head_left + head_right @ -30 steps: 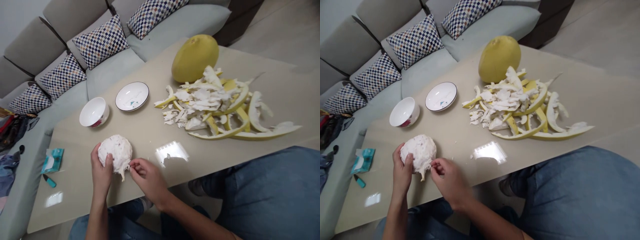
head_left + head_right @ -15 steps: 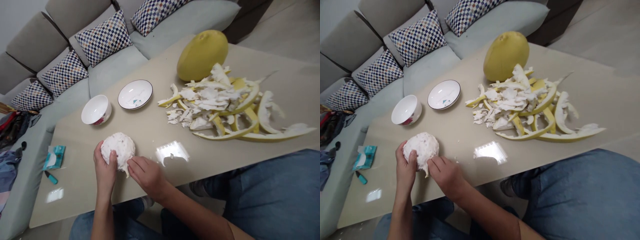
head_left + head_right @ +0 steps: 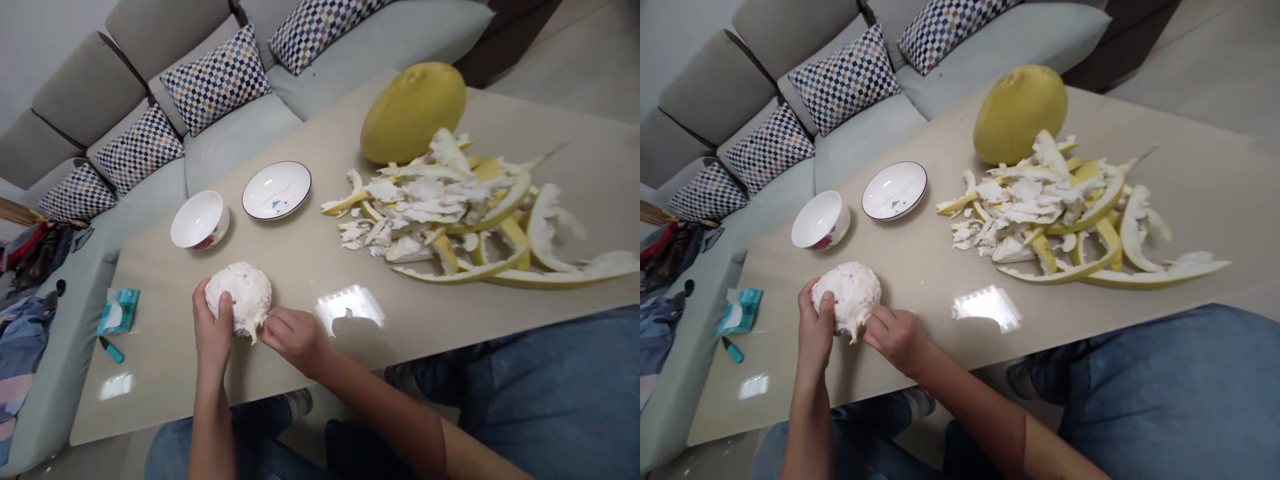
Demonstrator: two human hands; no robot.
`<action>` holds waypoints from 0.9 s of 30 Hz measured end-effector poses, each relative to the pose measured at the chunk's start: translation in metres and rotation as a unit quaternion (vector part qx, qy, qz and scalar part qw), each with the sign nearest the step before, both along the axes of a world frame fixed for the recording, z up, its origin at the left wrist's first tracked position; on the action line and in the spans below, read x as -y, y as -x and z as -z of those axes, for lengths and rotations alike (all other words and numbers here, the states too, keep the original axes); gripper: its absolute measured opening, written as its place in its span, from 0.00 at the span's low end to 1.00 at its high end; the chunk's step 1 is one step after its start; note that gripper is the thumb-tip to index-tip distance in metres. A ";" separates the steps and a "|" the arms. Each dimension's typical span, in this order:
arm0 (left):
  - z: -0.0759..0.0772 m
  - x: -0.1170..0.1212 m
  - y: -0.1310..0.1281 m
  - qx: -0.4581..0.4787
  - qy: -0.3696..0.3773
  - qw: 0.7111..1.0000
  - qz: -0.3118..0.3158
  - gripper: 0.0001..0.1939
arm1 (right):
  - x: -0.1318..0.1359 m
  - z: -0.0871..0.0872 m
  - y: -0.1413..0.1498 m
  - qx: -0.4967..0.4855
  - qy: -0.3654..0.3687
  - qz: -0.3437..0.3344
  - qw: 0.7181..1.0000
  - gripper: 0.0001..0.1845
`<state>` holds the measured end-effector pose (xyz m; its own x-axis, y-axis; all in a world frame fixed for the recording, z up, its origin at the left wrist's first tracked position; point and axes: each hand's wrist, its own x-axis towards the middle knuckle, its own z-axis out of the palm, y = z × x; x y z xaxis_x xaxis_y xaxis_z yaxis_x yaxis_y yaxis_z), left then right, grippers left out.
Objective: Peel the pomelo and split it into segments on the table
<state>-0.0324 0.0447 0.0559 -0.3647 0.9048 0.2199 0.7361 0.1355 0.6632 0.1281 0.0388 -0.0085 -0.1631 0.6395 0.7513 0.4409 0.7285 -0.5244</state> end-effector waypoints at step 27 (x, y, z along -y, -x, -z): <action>-0.013 -0.029 0.006 -0.007 0.051 0.998 0.020 0.26 | -0.046 -0.030 -0.001 0.048 -0.096 -0.017 0.994 0.09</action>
<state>-0.0389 0.0736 0.0692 -0.3259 0.9364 0.1304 0.7516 0.1729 0.6366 0.1287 0.0852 0.0217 -0.2588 0.4793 0.8386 0.4556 0.8261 -0.3316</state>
